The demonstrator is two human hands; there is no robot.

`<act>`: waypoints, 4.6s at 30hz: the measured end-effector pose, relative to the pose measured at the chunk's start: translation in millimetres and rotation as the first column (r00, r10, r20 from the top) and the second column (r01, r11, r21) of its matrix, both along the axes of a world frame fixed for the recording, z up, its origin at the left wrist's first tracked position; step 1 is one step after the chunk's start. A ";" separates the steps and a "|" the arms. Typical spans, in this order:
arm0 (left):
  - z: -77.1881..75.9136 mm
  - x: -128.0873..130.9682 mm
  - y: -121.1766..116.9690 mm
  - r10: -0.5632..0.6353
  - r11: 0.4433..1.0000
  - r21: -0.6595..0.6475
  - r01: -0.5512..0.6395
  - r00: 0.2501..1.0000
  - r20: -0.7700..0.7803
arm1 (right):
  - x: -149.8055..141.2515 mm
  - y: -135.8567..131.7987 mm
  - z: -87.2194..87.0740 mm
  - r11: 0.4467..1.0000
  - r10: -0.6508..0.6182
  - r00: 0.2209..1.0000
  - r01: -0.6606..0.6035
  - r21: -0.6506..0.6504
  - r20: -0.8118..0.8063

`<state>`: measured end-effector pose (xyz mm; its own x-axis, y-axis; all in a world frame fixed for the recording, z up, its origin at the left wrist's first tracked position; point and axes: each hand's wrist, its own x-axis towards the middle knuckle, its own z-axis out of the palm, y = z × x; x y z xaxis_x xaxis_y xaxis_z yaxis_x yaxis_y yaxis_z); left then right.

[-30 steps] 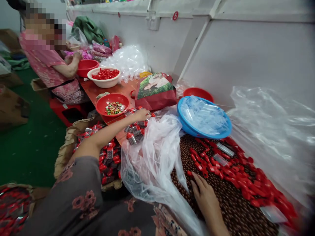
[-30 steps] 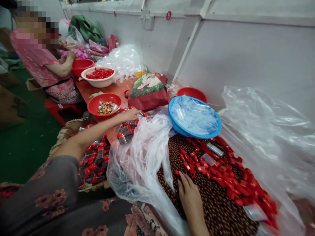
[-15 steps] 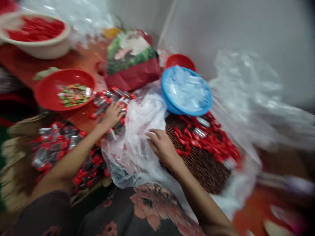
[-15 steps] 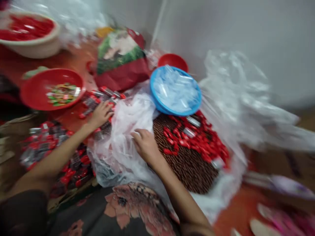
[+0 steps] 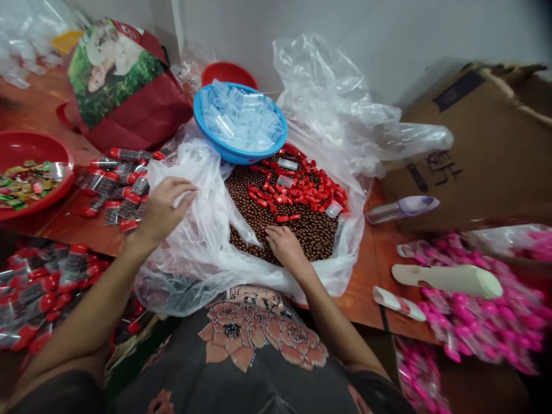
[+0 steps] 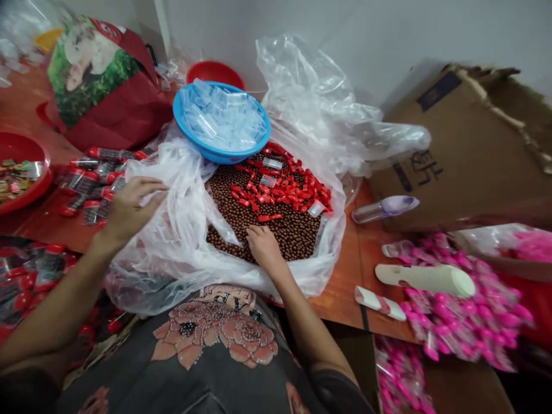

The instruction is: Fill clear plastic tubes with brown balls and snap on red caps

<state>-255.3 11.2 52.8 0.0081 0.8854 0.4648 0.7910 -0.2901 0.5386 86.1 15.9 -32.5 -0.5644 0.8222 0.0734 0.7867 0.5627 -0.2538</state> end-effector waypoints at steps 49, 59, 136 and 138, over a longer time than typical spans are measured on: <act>-68.3 205.7 62.2 -0.372 0.607 -0.703 0.372 0.914 0.162 | 94.5 -4.7 18.7 0.834 -0.535 0.448 0.414 -0.364 -0.716; -82.0 260.9 71.5 -0.318 0.515 -0.627 0.584 0.810 0.493 | 131.8 -54.8 8.7 0.782 -0.623 0.592 0.459 -0.422 -0.511; -53.5 245.6 -14.3 0.473 0.527 -0.500 0.688 0.251 0.844 | 45.1 -40.8 19.4 0.983 -0.092 0.913 0.147 0.111 -0.396; -53.0 247.1 -16.1 0.442 0.555 -0.512 0.655 0.289 0.849 | 47.1 -38.2 23.7 0.986 -0.068 0.929 0.118 0.117 -0.363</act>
